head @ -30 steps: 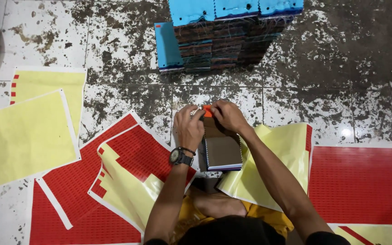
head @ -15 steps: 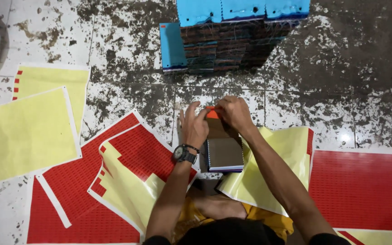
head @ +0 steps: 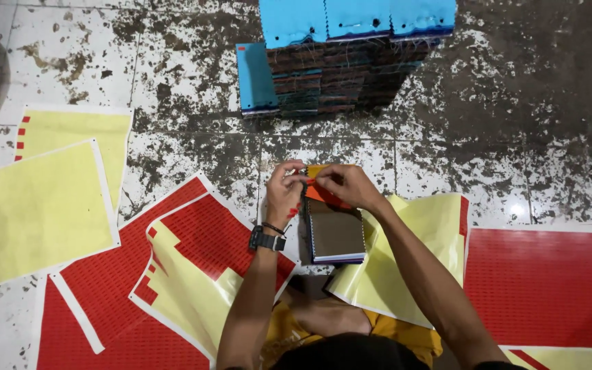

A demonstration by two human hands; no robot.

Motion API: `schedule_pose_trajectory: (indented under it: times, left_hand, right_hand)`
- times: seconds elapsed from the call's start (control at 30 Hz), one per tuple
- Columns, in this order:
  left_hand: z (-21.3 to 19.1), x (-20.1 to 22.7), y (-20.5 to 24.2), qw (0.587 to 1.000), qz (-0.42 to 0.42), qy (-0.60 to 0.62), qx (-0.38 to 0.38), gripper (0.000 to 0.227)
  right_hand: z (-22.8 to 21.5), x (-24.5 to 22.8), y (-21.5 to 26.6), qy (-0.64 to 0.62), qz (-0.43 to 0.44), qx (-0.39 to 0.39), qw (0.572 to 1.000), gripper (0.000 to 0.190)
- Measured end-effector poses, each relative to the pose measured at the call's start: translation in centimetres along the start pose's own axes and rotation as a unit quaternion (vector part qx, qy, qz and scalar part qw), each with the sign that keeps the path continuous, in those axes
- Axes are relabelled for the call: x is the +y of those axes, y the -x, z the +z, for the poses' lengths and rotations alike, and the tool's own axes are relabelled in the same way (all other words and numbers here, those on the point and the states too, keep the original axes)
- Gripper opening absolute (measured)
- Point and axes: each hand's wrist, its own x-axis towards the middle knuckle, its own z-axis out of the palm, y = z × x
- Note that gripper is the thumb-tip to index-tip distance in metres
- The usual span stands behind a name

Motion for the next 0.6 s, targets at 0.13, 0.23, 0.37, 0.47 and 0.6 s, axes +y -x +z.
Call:
schedule_pose_trajectory:
  times: [0.13,0.23,0.37,0.47,0.6]
  left_hand:
    - [0.4,0.2,0.2,1.000,0.015,-0.011,0.004,0.045]
    - [0.6,-0.6,0.2,0.999,0.023,-0.025,0.012,0.048]
    - [0.8,-0.1,0.6,0.951,0.083,-0.297,0.015,0.047]
    - [0.2,-1.2,0.8,0.914,0.079,-0.396,0.023,0.042]
    - [-0.4,-3.5,0.7,0.859,0.155,-0.487,0.018,0.037]
  right_hand:
    - [0.9,2.1,-0.5,-0.010,0.006,-0.018,1.000,0.015]
    - [1.1,2.5,-0.6,-0.003,0.039,-0.016,0.999,0.017]
    - [0.5,1.7,-1.1,0.056,0.061,-0.017,0.996,0.019]
    - [0.5,1.7,-1.3,0.088,0.053,-0.026,0.994,0.020]
    - [0.8,2.3,-2.0,0.109,0.054,-0.048,0.991,0.022]
